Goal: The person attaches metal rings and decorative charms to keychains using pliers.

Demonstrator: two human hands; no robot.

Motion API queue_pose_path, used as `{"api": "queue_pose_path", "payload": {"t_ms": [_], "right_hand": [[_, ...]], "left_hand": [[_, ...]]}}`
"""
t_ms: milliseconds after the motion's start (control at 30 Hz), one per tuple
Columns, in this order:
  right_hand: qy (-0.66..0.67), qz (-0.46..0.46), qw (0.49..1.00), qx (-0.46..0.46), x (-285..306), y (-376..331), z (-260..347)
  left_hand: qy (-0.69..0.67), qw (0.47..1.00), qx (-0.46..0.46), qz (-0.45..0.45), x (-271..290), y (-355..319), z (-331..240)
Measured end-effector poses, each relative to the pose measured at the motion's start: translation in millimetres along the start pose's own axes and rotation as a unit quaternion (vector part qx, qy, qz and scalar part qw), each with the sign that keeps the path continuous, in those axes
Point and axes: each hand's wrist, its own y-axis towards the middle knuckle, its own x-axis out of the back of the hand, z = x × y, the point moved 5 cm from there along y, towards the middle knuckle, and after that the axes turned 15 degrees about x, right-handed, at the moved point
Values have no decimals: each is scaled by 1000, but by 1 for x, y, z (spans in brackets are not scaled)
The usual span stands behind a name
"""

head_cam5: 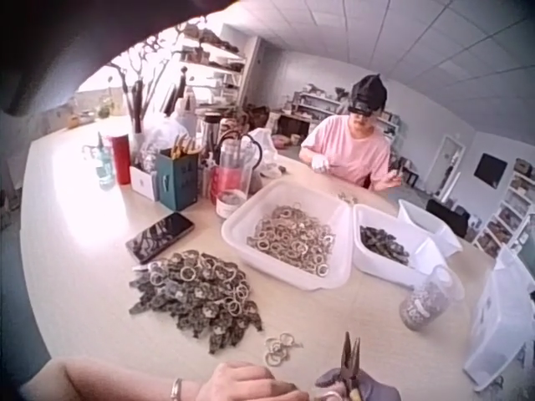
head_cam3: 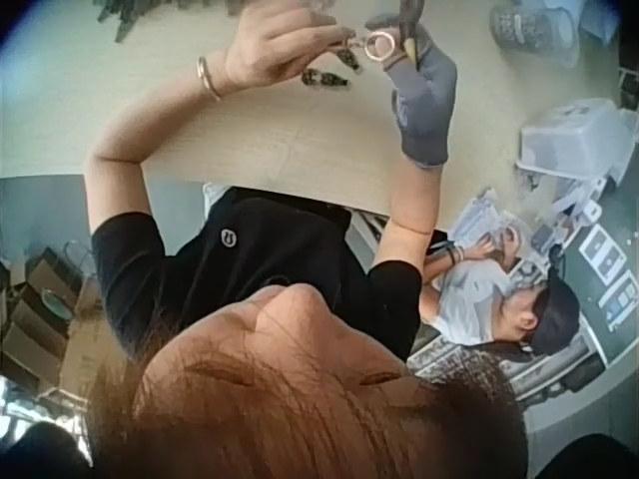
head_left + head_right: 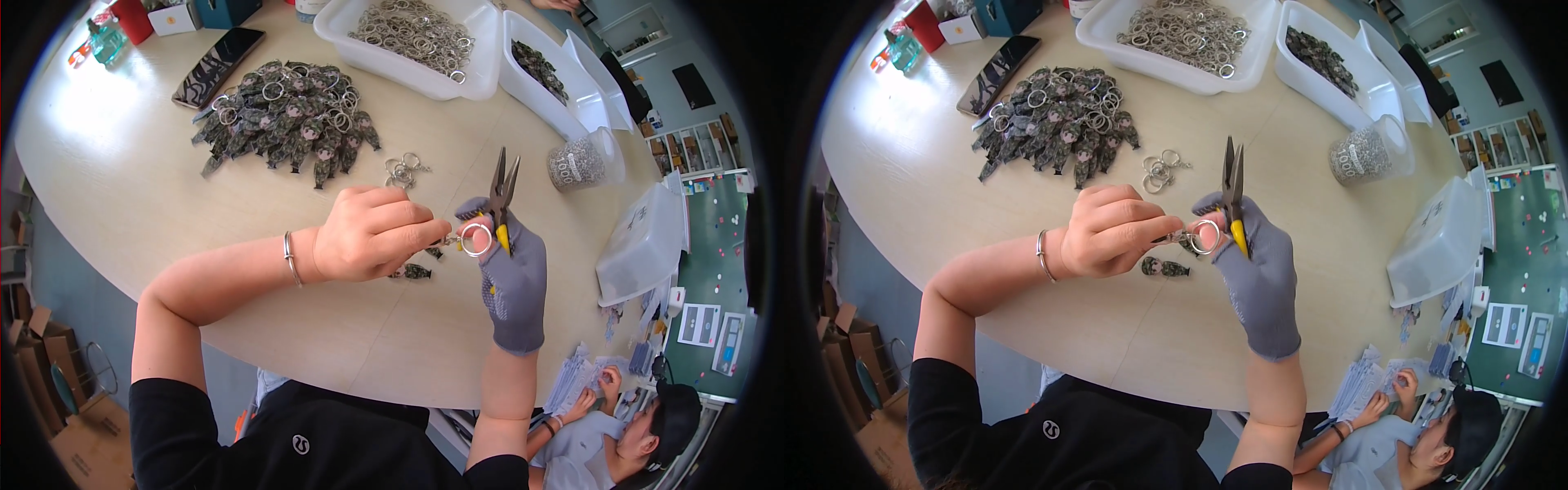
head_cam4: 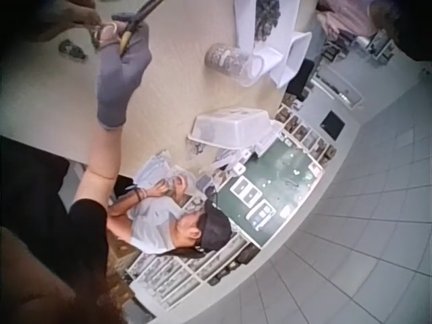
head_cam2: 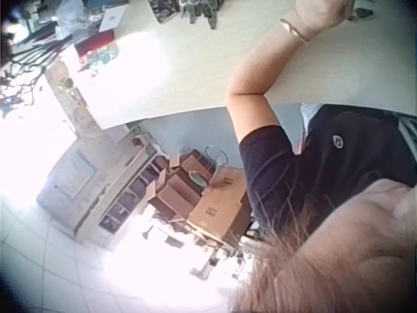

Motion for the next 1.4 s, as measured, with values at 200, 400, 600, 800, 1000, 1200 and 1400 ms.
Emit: {"api": "queue_pose_path", "payload": {"t_ms": [200,400,600,800,1000,1200,1400], "right_hand": [[-287,72,930,219,13,-33,17],[-386,137,864,293,9,-43,27],[-423,142,836,318,5,-48,28],[-471,124,802,346,1,-53,32],[-500,118,783,352,-1,-56,32],[-522,98,763,369,-1,-61,27],[-509,95,764,386,1,-61,19]], "left_hand": [[3,998,-52,-20,6,4,-7],[7,995,-92,-37,6,6,-16],[5,995,-94,-32,8,6,-19],[2,995,-95,-20,10,7,-21],[9,995,-96,-19,10,8,-22],[21,994,-105,-19,11,7,-25],[27,993,-113,-25,9,7,-26]]}}
